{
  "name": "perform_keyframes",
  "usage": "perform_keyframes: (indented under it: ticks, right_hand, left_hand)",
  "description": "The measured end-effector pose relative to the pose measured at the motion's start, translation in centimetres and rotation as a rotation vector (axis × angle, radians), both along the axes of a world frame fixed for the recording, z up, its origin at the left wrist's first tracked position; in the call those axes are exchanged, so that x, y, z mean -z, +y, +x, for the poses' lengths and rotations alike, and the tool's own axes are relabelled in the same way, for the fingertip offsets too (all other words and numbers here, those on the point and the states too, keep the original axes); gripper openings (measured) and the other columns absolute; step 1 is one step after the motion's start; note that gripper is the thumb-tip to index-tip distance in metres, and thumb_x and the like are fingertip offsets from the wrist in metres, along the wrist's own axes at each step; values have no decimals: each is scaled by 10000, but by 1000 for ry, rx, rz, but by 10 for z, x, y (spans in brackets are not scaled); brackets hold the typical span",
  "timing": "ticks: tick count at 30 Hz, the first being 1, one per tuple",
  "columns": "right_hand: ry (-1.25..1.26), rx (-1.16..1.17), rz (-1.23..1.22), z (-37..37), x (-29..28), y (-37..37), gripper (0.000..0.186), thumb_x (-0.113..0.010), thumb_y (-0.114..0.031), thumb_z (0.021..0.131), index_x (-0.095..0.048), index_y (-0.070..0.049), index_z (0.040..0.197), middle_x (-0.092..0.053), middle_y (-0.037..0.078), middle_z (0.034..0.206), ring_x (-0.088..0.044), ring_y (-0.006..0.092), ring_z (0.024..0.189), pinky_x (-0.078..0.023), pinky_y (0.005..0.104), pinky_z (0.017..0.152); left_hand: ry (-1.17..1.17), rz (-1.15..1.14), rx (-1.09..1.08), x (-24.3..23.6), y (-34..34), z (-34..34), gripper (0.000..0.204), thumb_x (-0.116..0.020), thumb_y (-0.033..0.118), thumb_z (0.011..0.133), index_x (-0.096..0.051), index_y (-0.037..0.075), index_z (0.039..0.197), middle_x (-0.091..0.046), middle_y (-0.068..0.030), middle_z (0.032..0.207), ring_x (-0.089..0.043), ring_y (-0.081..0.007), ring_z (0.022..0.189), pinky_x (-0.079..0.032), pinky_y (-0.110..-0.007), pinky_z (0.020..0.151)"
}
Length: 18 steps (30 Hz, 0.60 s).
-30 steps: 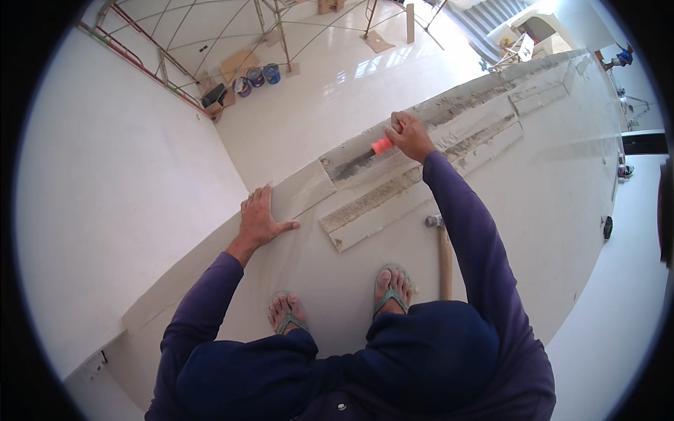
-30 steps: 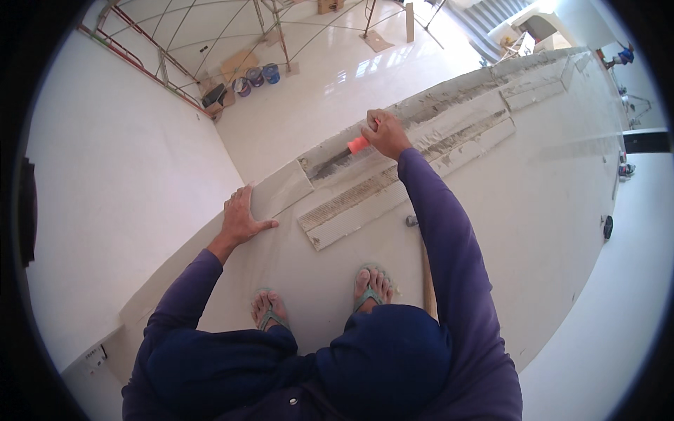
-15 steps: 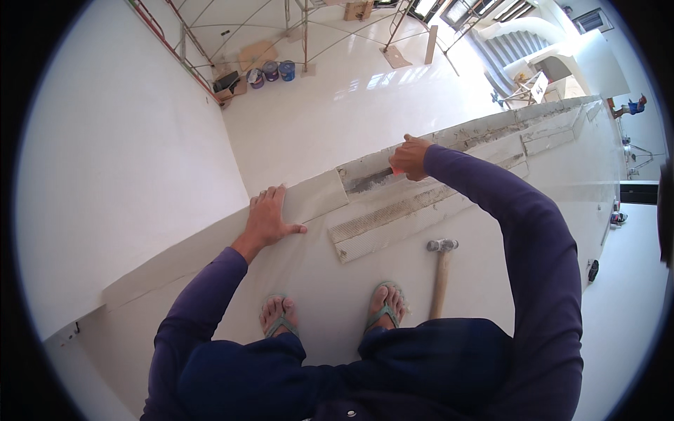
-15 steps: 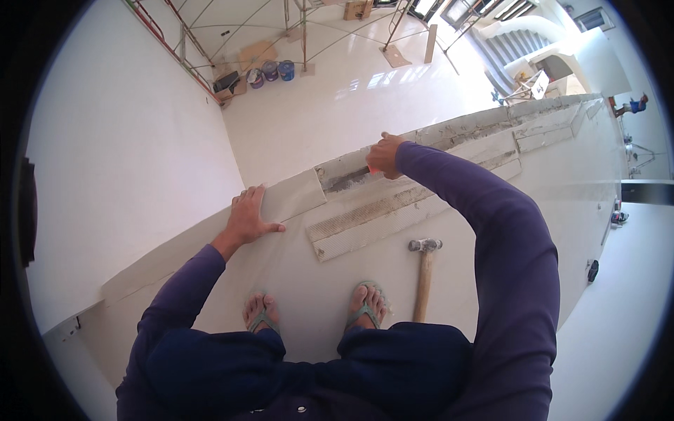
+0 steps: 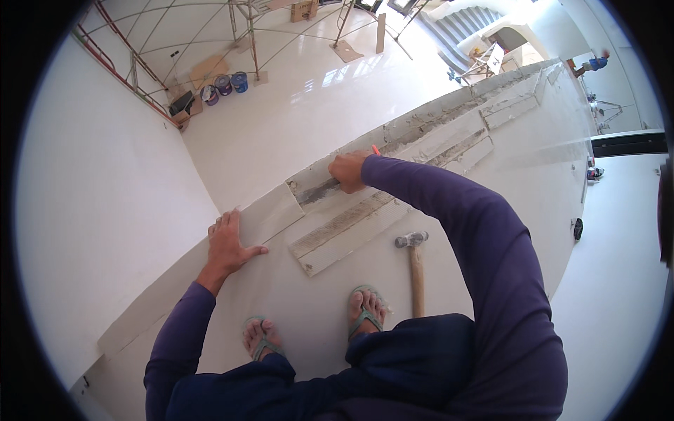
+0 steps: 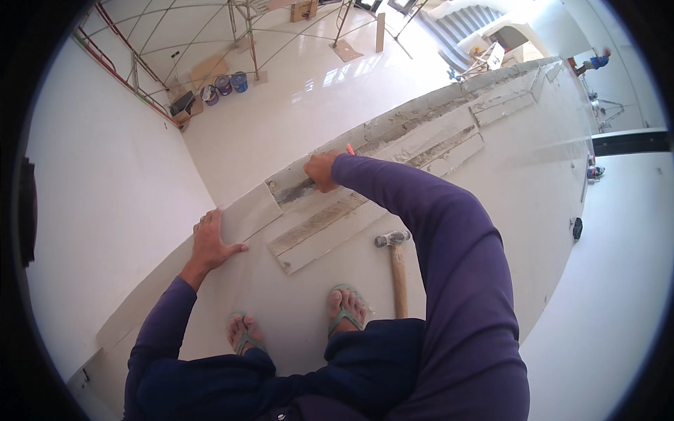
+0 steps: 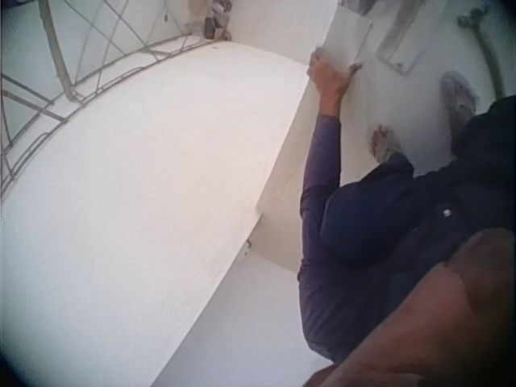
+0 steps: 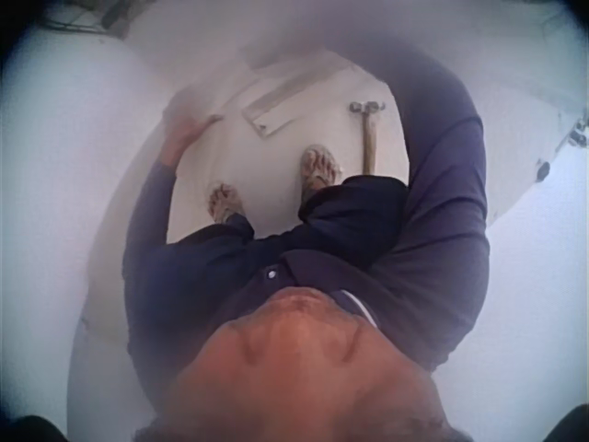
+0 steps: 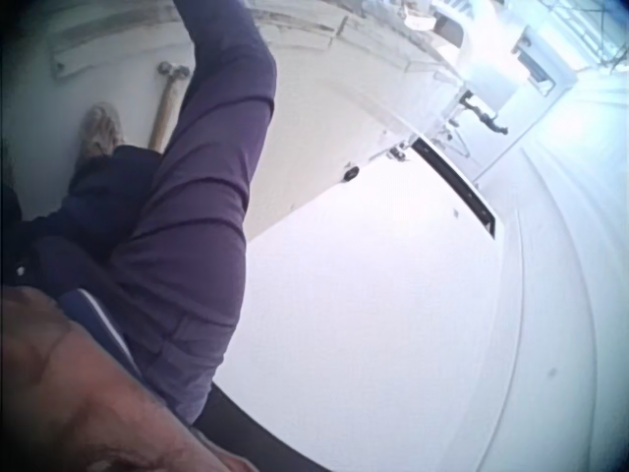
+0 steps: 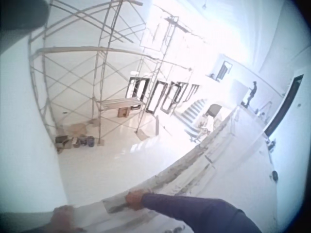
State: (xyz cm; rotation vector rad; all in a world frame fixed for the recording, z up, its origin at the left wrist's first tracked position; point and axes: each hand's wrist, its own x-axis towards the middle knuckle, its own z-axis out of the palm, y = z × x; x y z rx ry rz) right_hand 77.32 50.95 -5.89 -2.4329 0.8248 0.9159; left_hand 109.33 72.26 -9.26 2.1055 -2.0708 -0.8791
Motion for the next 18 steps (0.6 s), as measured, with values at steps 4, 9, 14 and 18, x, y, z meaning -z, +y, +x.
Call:
perform_keyframes:
  ticks: [4, 9, 14, 18]
  right_hand:
    - [-13, -8, -79, -6, -6, 11, 197, -642, -84, 861, -743, 5, 1005, -761, 249, 1076, -753, 409, 1041, -612, 499, 864]
    - [-34, -5, -58, -10, 3, 10, 228, -653, -116, 829, -742, 23, 986, -761, 253, 1017, -753, 443, 973, -612, 502, 838]
    - [67, -46, 133, 10, -7, -8, 231, -645, -124, 821, -745, 30, 961, -764, 251, 992, -753, 447, 961, -610, 505, 840]
    - [-22, -83, -51, 0, -1, -2, 247, -635, -128, 843, -756, 24, 996, -765, 247, 1020, -753, 433, 976, -608, 511, 850]
  left_hand:
    - [-20, 5, -2, 0, -1, -3, 1246, -952, 611, 622, -420, -49, 1536, -535, -242, 1477, -500, -414, 1400, -364, -552, 1180]
    - [-31, -29, 11, 6, 0, -2, 1260, -954, 621, 612, -421, -51, 1536, -539, -243, 1466, -495, -413, 1403, -370, -553, 1174]
    - [-26, -18, 9, 6, 1, 1, 1276, -953, 636, 599, -425, -55, 1533, -539, -244, 1466, -499, -414, 1399, -377, -554, 1164]
    - [-29, -19, 11, 4, -1, -2, 1263, -952, 638, 599, -435, -56, 1519, -545, -244, 1459, -508, -415, 1388, -383, -556, 1156]
